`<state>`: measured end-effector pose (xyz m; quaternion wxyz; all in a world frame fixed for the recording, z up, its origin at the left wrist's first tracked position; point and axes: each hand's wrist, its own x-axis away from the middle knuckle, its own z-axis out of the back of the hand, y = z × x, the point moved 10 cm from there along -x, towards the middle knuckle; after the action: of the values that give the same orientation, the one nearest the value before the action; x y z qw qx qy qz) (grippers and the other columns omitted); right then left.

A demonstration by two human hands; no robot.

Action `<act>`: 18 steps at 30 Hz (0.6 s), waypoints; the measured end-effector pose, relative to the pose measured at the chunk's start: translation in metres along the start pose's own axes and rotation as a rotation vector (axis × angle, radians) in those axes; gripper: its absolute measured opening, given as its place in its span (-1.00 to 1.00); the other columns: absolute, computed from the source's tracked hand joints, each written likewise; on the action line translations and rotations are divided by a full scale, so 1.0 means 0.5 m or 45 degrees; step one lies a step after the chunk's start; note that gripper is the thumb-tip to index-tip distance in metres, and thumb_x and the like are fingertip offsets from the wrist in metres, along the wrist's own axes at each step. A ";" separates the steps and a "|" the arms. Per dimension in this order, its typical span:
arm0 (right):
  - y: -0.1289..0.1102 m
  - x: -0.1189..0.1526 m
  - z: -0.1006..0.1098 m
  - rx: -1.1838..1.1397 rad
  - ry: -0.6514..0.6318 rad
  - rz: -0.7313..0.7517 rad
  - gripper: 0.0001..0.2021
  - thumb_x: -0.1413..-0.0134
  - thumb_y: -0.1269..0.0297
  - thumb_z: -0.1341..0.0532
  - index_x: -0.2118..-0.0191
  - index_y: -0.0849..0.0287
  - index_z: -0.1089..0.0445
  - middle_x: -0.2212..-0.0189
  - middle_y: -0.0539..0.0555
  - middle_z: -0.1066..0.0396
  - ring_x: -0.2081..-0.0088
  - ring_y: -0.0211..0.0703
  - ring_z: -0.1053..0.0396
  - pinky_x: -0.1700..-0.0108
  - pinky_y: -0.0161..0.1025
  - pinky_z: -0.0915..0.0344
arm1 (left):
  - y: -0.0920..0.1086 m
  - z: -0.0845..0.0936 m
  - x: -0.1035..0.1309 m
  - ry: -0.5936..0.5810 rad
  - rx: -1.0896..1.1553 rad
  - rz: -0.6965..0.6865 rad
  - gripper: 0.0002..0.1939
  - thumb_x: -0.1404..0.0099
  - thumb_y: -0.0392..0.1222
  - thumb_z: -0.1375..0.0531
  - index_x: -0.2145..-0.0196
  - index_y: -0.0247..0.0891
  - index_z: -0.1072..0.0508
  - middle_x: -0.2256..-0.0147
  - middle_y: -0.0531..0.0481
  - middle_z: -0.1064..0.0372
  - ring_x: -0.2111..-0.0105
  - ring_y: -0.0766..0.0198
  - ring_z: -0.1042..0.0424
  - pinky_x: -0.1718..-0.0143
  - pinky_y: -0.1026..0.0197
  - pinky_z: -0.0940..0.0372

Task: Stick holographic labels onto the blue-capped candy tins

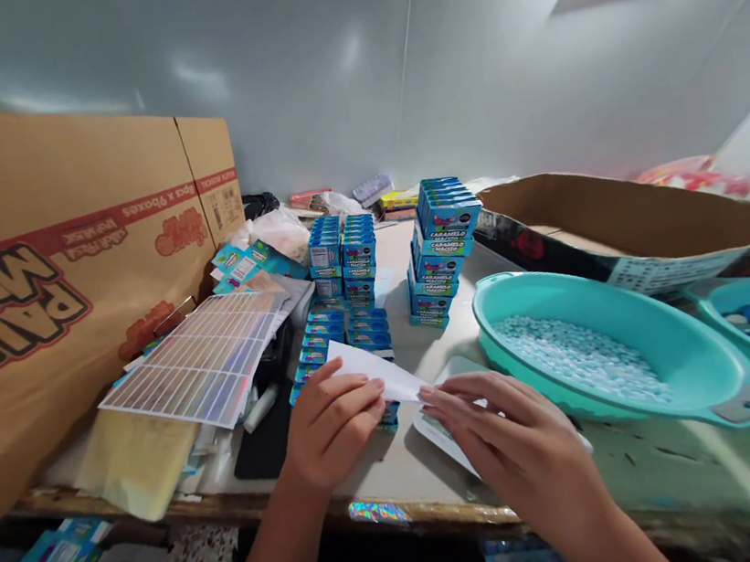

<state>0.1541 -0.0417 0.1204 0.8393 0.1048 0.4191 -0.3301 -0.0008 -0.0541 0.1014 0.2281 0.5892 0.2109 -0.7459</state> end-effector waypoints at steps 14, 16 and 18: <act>-0.008 -0.006 -0.006 -0.008 0.076 -0.029 -0.66 -0.23 0.54 -0.23 -0.03 0.02 -0.52 0.26 0.05 -0.55 0.33 -0.21 -0.50 0.27 -0.23 -0.41 | 0.002 0.014 0.009 0.071 -0.385 0.014 -0.75 -0.28 -0.34 -0.36 0.10 -0.12 -0.55 0.25 0.05 -0.60 0.12 0.24 -0.54 -0.26 -0.05 -0.26; -0.011 -0.010 -0.007 -0.004 0.082 -0.048 -0.68 -0.26 0.52 -0.22 -0.02 0.03 -0.53 0.27 0.06 -0.55 0.33 -0.21 -0.50 0.26 -0.23 -0.42 | 0.005 0.024 0.012 0.127 -0.413 0.003 -0.78 -0.28 -0.35 -0.35 0.15 -0.11 -0.56 0.29 0.07 -0.60 0.16 0.25 -0.55 -0.26 -0.05 -0.26; -0.015 -0.014 -0.008 0.010 0.086 -0.043 -0.72 -0.28 0.49 -0.22 -0.01 0.05 -0.52 0.27 0.07 -0.55 0.34 -0.21 -0.50 0.27 -0.23 -0.41 | 0.005 0.027 0.012 0.136 -0.433 -0.007 -0.80 -0.28 -0.35 -0.35 0.18 -0.11 -0.56 0.31 0.09 -0.60 0.18 0.26 -0.56 -0.25 -0.05 -0.26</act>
<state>0.1438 -0.0426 0.1241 0.8185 0.1121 0.4477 -0.3421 -0.0113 -0.0647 0.0982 0.3109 0.5802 0.3475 -0.6678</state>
